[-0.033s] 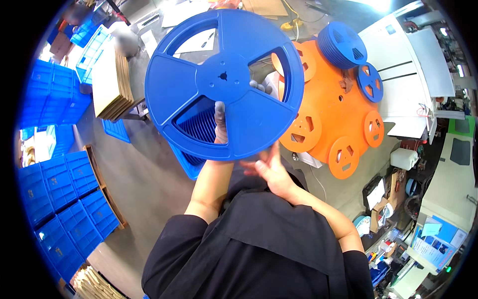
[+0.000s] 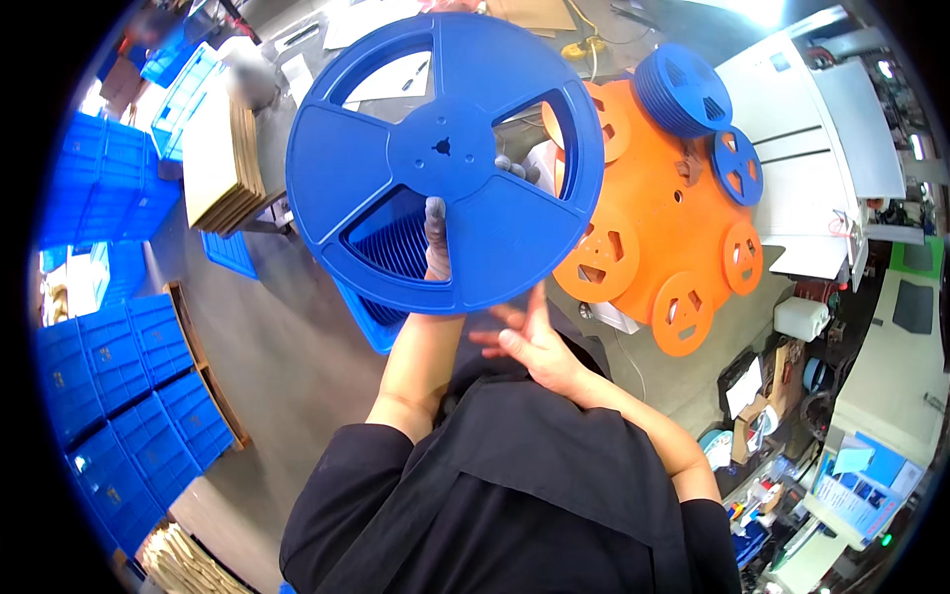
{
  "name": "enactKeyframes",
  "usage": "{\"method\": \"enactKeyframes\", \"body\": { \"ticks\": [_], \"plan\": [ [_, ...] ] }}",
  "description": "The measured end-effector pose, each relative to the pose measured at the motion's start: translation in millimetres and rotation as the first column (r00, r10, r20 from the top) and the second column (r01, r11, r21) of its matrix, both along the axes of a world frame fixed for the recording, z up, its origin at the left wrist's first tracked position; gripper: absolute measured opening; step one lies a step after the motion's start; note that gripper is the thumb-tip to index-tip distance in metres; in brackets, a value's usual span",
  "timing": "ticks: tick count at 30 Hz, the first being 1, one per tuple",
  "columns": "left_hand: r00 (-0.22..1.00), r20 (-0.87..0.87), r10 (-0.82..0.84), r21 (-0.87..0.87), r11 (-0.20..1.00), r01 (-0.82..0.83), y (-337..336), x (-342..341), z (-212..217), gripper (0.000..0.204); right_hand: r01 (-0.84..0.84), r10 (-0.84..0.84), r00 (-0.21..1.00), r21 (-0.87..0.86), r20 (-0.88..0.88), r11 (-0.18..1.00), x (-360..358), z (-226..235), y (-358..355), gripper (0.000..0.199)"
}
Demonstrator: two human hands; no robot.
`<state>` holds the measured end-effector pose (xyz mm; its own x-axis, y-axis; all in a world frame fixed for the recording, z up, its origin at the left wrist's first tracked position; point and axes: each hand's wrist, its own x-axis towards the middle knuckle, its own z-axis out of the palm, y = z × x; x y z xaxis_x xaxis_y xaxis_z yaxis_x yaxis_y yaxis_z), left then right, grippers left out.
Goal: The person repeatedly picks up blue plastic spools from a blue bin and stacks them onto an orange rotating fixture. The person handles the spools one by one, placing them carefully on the fixture throughout the video.
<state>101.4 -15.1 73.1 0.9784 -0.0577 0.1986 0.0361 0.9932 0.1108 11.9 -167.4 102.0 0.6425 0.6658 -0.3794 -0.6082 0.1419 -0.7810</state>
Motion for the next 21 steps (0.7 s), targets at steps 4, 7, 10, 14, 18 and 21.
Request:
{"method": "enactKeyframes", "body": {
  "ticks": [4,7,10,14,18,21],
  "plan": [
    [0.996,-0.018,0.083,0.050,0.995,-0.082,19,2,-18,0.076,-0.312,0.349,0.932,-0.275,0.096,0.909,15,-13,-16,0.077],
    [0.987,-0.142,0.080,-0.033,0.996,-0.085,33,-12,-41,0.074,-0.351,0.386,0.922,-0.458,-0.018,0.817,23,-43,-27,0.067],
    [0.982,-0.174,0.079,-0.067,0.993,-0.092,52,-29,-77,0.075,-0.268,0.177,0.948,-0.364,-0.265,0.892,27,-50,-22,0.070],
    [0.934,-0.346,0.083,-0.070,0.991,-0.114,67,-53,-99,0.074,-0.163,0.036,0.915,-0.287,-0.402,0.944,41,-69,-20,0.065],
    [0.773,-0.633,-0.045,-0.062,0.998,0.007,97,-68,-106,0.068,-0.052,-0.148,0.929,-0.514,-0.339,0.856,37,-116,-44,0.057],
    [0.591,-0.796,0.130,0.203,0.977,0.059,121,-79,-178,0.046,-0.089,-0.163,0.948,-0.719,-0.273,0.690,21,-145,-84,0.052]
  ]
}}
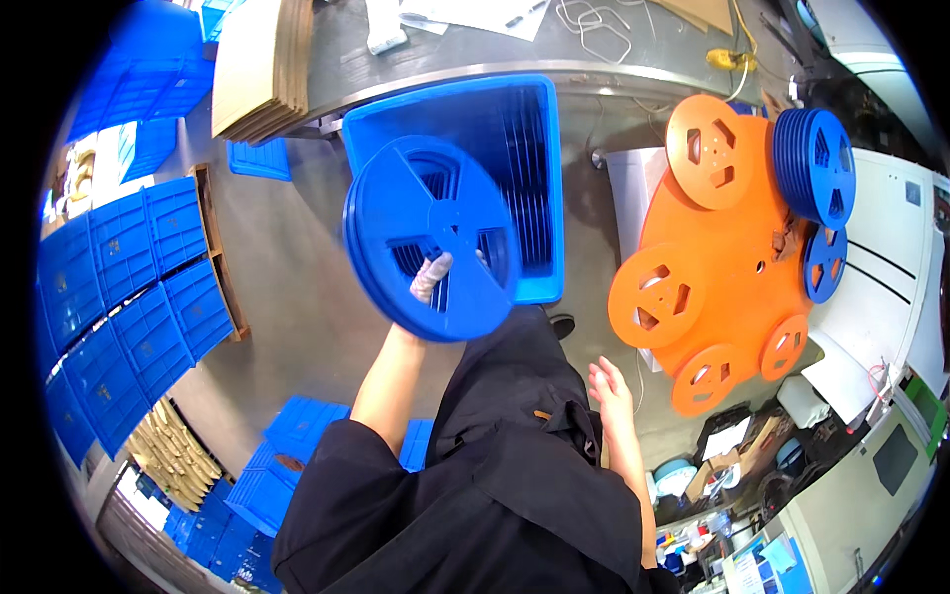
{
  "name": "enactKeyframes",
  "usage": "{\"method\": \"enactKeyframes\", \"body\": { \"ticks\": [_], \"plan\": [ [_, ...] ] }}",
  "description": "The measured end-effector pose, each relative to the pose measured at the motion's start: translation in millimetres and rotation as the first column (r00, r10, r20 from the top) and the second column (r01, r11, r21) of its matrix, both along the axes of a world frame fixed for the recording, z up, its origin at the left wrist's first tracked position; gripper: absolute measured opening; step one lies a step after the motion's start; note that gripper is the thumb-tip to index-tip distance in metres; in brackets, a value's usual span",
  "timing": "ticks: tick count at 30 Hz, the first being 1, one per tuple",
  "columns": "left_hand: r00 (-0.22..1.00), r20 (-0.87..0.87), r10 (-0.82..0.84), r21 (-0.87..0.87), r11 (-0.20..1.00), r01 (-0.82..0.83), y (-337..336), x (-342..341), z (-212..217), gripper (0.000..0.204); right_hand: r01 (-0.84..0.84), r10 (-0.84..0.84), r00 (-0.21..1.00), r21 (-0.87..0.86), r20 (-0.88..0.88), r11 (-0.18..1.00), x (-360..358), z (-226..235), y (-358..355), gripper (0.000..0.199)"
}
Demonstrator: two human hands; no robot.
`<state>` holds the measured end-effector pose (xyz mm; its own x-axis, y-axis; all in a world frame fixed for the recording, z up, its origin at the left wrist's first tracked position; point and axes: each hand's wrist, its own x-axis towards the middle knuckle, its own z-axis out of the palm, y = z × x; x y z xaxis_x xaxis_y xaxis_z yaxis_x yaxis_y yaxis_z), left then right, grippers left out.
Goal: The person repeatedly picks up blue plastic spools from a blue bin and stacks them onto an orange rotating fixture. The person handles the spools one by one, placing them carefully on the fixture throughout the video.
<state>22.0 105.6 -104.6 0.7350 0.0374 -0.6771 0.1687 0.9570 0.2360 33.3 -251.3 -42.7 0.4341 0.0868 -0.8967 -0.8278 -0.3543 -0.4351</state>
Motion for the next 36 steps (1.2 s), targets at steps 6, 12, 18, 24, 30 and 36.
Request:
{"method": "enactKeyframes", "body": {
  "ticks": [6,12,18,24,30,36],
  "plan": [
    [0.972,-0.184,-0.143,0.367,0.908,0.203,21,24,-92,0.052,0.182,-0.190,0.977,-0.091,-0.092,0.979,-11,-6,-31,0.050],
    [0.996,-0.028,-0.086,0.043,0.995,0.087,17,51,-77,0.056,0.211,-0.212,0.967,-0.023,-0.139,0.977,-15,-17,-27,0.053],
    [1.000,0.018,-0.003,-0.132,0.991,0.005,8,58,-47,0.060,0.209,-0.208,0.966,-0.014,-0.154,0.978,-10,-24,-25,0.051],
    [1.000,0.016,-0.022,-0.051,0.998,0.023,10,59,-40,0.068,0.208,-0.209,0.966,-0.019,-0.154,0.978,0,-28,-23,0.051],
    [0.957,-0.215,-0.193,0.504,0.818,0.278,40,39,-128,0.055,0.219,-0.219,0.961,-0.022,-0.169,0.976,-6,-30,-26,0.051],
    [0.934,-0.262,-0.241,0.473,0.812,0.342,34,102,-163,0.059,0.248,-0.251,0.951,-0.039,-0.181,0.968,-10,-34,-25,0.051]
  ]
}}
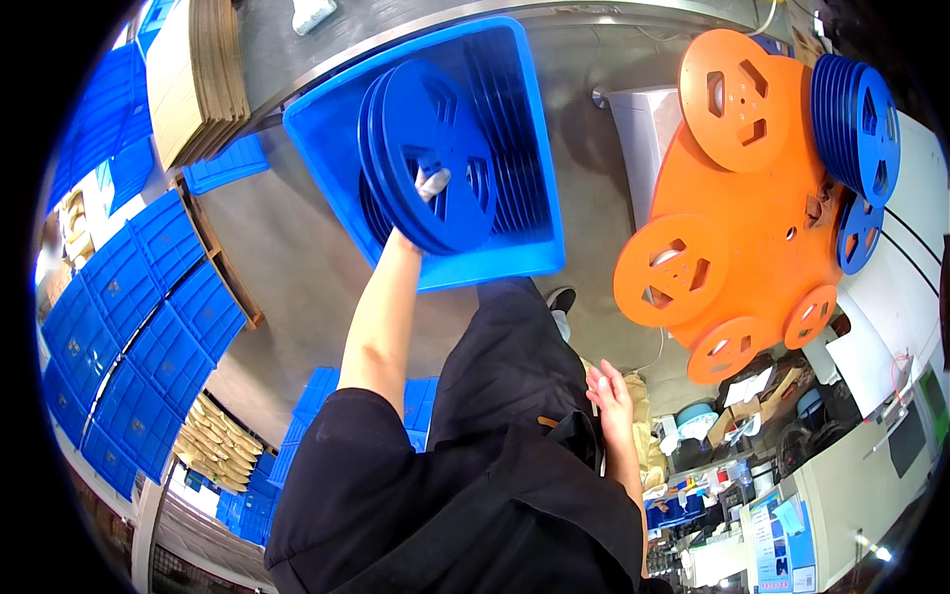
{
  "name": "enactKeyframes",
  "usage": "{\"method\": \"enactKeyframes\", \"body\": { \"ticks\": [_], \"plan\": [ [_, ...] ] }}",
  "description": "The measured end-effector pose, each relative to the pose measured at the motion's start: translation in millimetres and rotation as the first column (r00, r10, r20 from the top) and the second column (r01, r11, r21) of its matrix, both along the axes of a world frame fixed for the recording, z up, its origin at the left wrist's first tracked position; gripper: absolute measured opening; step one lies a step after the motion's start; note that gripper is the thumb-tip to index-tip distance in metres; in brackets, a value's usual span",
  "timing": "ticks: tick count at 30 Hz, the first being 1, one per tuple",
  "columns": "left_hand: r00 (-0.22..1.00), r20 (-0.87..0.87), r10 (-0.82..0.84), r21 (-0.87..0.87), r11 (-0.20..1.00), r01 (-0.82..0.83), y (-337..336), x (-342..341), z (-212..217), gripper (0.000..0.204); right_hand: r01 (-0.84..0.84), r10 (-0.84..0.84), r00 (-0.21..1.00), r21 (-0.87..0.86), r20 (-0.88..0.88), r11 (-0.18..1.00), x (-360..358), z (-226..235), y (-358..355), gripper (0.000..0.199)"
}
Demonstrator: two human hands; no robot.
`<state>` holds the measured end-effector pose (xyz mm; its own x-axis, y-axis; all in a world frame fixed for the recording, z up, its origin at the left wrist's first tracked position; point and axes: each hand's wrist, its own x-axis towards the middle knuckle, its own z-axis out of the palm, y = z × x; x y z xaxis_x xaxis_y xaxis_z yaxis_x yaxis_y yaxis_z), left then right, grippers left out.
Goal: The person repeatedly picks up blue plastic spools from a blue bin and stacks them onto an orange rotating fixture. The person handles the spools one by one, placing them carefully on the fixture throughout the video.
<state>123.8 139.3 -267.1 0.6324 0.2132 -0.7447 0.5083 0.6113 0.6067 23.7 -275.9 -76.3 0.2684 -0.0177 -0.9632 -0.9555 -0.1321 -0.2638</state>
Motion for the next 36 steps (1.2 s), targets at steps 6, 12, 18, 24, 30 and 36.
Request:
{"method": "enactKeyframes", "body": {
  "ticks": [6,12,18,24,30,36],
  "plan": [
    [0.989,-0.146,0.001,-0.033,0.999,-0.006,-15,44,-34,0.067,0.005,-0.005,1.000,-0.026,-0.023,1.000,-2,2,1,0.049],
    [0.956,-0.293,0.011,-0.043,0.999,-0.025,-27,46,-54,0.075,-0.014,0.013,0.999,-0.019,-0.030,1.000,4,0,13,0.045],
    [0.852,-0.524,0.010,-0.150,0.983,-0.104,-19,-36,-54,0.084,-0.082,0.078,0.992,0.035,0.096,0.996,6,-6,18,0.051],
    [0.800,-0.599,-0.022,-0.007,1.000,0.022,-32,-135,-61,0.056,-0.161,0.163,0.971,-0.022,0.177,0.987,31,-2,14,0.040],
    [0.858,-0.495,-0.136,-0.038,0.990,0.135,-41,-116,-44,0.070,-0.328,0.332,0.904,-0.058,0.269,0.943,79,-33,-31,0.045],
    [0.958,-0.249,-0.144,-0.084,0.988,0.126,-74,-62,0,0.063,-0.109,0.120,0.936,-0.052,0.332,0.993,255,-48,-97,0.048]
  ]
}}
